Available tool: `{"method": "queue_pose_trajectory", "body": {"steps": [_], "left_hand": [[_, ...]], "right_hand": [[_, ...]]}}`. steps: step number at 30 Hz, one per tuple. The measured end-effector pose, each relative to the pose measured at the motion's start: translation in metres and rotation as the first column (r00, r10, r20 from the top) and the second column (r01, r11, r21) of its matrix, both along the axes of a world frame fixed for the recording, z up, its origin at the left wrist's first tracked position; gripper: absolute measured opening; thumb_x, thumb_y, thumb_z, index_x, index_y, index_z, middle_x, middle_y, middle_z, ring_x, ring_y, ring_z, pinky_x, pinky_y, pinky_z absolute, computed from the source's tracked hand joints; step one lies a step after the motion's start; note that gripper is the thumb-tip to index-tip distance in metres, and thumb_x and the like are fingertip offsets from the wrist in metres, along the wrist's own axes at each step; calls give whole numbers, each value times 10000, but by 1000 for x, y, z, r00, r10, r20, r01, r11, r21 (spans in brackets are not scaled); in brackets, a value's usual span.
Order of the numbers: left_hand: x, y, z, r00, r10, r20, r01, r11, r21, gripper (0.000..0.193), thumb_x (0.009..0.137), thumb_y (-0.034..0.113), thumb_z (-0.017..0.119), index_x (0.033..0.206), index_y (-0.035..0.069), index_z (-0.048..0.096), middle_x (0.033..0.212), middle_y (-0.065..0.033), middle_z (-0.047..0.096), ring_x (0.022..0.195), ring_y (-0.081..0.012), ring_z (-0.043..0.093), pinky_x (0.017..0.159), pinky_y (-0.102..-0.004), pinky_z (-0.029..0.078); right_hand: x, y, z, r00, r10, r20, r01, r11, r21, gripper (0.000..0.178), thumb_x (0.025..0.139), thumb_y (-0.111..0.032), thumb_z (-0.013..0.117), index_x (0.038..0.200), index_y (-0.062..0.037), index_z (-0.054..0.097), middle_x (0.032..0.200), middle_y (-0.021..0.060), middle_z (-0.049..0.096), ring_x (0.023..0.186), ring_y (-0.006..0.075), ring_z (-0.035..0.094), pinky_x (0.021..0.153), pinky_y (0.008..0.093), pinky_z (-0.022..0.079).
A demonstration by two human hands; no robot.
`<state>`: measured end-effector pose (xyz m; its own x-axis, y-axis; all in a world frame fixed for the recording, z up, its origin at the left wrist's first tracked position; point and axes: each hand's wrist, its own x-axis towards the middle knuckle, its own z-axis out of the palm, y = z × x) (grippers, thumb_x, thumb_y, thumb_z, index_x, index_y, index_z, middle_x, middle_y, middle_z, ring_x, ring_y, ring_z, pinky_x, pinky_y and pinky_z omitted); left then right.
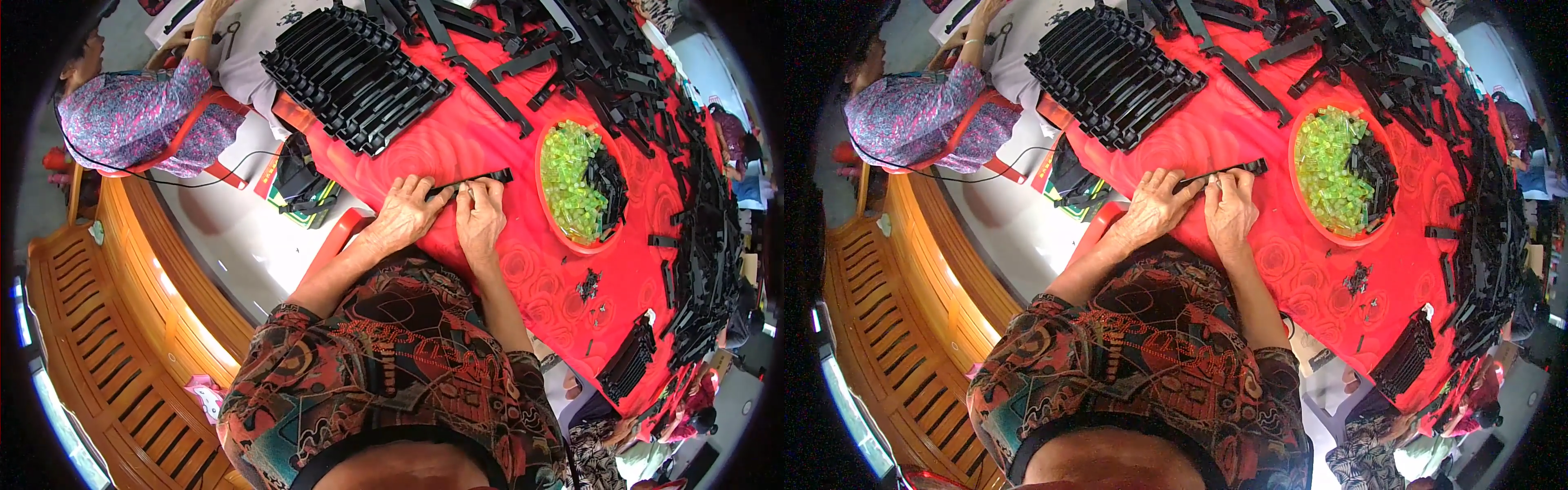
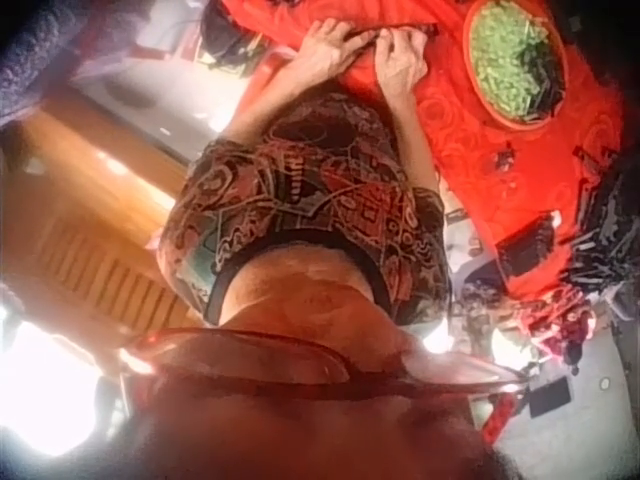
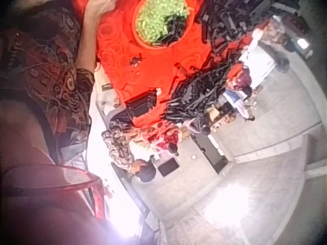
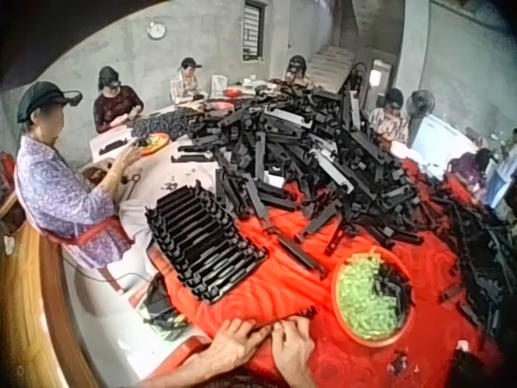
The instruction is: The person assembles plastic parts by inserting small pieces into black plastic housings by hand and stacking the assembled components into a tray.
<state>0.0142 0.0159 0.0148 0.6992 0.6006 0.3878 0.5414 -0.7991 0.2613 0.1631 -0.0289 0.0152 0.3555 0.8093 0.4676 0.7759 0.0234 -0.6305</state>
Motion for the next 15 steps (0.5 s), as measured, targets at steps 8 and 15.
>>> {"method": "queue_pose_trajectory", "body": {"steps": [8,15], "left_hand": [[6,-1,-1,999,33,3,-33,999,-3,398,744,163,628,1139,125,613,996,-122,558,894,-289,542,744,-424,465],[6,-1,-3,999,50,22,-49,998,-24,347,712,147,668,1056,121,637,1004,-111,563,907,-292,555,737,-437,472]], "right_hand": [[2,-2,-2,999,29,27,-29,1000,-3,148,836,-148,607,939,-42,608,980,120,568,724,315,624,565,413,507],[4,-6,12,984,147,103,-133,983,-129,120,847,-138,613,918,-42,619,940,121,581,716,318,624,579,401,501]]}}
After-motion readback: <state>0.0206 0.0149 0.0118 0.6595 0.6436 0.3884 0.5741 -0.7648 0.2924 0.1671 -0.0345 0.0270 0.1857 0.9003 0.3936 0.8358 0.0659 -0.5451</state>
